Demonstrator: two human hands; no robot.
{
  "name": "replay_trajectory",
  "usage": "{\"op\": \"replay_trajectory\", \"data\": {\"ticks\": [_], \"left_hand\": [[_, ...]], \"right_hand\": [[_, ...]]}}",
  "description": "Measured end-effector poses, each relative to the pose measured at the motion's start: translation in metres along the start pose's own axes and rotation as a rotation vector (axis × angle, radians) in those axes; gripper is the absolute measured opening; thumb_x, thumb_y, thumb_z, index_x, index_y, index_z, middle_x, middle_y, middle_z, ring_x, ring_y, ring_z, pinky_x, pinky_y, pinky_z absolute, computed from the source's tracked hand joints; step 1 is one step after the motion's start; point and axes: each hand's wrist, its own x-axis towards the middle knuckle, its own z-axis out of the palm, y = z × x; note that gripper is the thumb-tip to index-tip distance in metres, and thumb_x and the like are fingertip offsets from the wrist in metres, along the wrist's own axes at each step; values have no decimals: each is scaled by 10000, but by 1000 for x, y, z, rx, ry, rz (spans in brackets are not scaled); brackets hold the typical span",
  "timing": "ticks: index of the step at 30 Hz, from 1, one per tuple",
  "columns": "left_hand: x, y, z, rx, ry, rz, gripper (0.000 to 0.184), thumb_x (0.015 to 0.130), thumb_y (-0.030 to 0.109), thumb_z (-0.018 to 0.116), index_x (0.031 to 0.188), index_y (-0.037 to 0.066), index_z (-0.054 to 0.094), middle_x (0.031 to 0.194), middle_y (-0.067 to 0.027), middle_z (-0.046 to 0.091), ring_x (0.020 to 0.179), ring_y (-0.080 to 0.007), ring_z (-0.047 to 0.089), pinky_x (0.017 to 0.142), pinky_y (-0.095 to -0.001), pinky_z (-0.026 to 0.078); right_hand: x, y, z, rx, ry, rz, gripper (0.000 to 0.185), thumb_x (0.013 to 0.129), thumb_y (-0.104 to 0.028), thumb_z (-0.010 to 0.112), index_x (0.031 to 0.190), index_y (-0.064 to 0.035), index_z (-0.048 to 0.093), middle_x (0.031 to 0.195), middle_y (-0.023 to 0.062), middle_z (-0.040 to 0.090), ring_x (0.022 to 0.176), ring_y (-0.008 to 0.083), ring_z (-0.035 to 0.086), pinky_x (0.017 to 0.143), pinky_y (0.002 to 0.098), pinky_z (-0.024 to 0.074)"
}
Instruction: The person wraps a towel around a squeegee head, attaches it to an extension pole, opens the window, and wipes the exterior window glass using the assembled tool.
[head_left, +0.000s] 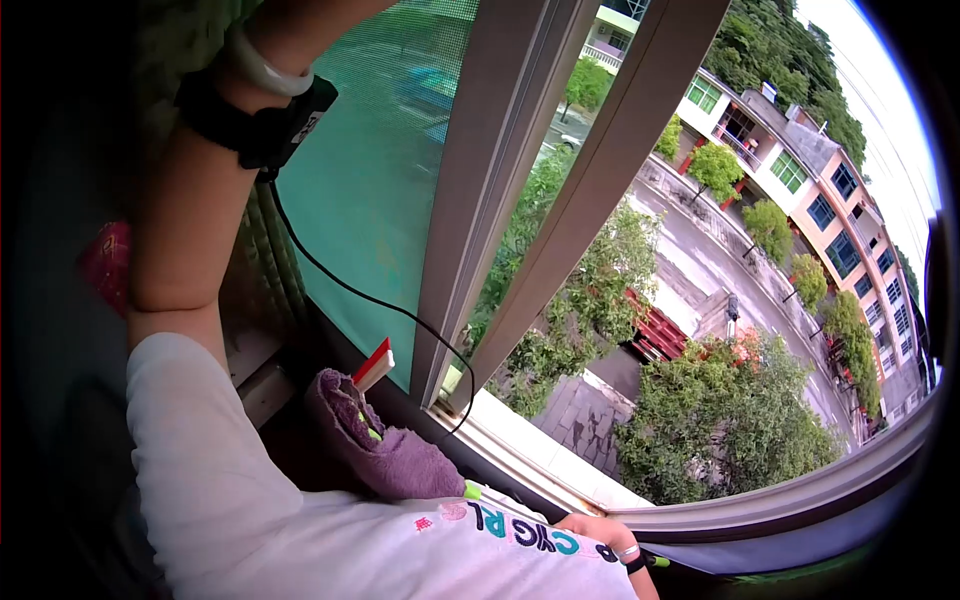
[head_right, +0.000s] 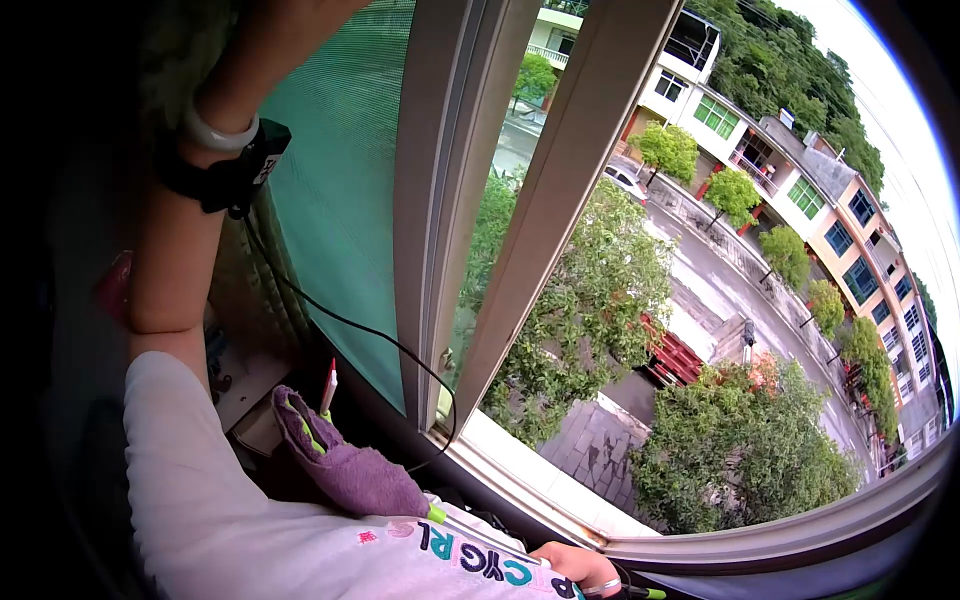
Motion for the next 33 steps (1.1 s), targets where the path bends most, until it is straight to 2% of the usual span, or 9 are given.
{"op": "replay_trajectory", "data": {"ticks": [3, 6, 10, 12, 16, 19, 22, 28, 33], "left_hand": [[-82, -36, -7, -82, -206, -255, 516, 810, 47, 665, 1292, 82, 484, 1098, -105, 623, 917, -196, 621, 838, -322, 501], [-153, -22, -6, -45, -510, -696, 415, 862, 2, 606, 1258, 102, 530, 1038, -59, 659, 815, -129, 632, 749, -256, 517], [-189, 23, -3, -285, -258, -792, 355, 865, 22, 612, 1212, 84, 563, 814, -11, 651, 776, -86, 614, 699, -230, 485], [-209, 32, -34, -527, -576, -1461, 377, 868, 45, 617, 1235, 90, 540, 870, -11, 638, 807, -86, 599, 718, -233, 472], [-266, 57, -42, -317, -430, -1334, 338, 880, 89, 618, 1207, 77, 534, 984, -17, 564, 871, -84, 537, 788, -243, 431], [-290, 98, -49, -466, 111, -1303, 231, 863, 119, 632, 1065, 23, 573, 973, -21, 557, 913, -129, 532, 797, -253, 412], [-282, 140, -73, -316, 215, -1154, 228, 860, 185, 646, 1004, 22, 579, 961, -45, 563, 892, -161, 541, 798, -274, 422], [-253, 211, -77, -104, -341, -657, 555, 732, 551, 710, 955, 60, 578, 1003, -114, 505, 902, -277, 501, 804, -393, 409], [-273, 238, -52, 48, -252, -706, 517, 661, 348, 819, 1042, 104, 568, 1030, -111, 507, 913, -291, 507, 799, -431, 407]], "right_hand": [[2, 7, -12, -98, -5, 39, 481, 794, -206, 755, 1139, 85, 589, 1041, 42, 652, 923, 89, 543, 855, 250, 440], [3, 1, -15, -87, -23, 25, 471, 799, -215, 745, 1128, 81, 583, 1026, 43, 640, 917, 88, 528, 842, 253, 435], [5, -17, -8, -112, 6, -26, 318, 820, -196, 682, 980, 63, 592, 863, 28, 593, 791, 85, 476, 722, 267, 422], [7, -16, -7, -109, 10, -25, 296, 816, -183, 682, 957, 60, 585, 837, 30, 578, 770, 89, 470, 706, 271, 417], [16, -9, -28, -244, -4, -63, 308, 814, -165, 719, 1009, 49, 617, 888, 26, 644, 825, 84, 549, 757, 251, 451], [32, -6, -34, -225, 77, -47, 164, 818, -134, 680, 791, -21, 564, 603, -39, 505, 534, 31, 473, 470, 201, 358], [40, -52, -17, -28, 99, 49, 173, 816, -71, 643, 709, -46, 509, 539, -49, 462, 407, 21, 393, 382, 195, 250], [62, -65, -25, 147, 63, 49, 141, 815, 1, 617, 717, -7, 516, 547, -31, 456, 421, 26, 383, 399, 195, 249], [72, -71, -28, 166, 52, 59, 123, 800, 4, 630, 730, -3, 529, 561, -36, 444, 435, 30, 380, 406, 192, 256]]}}
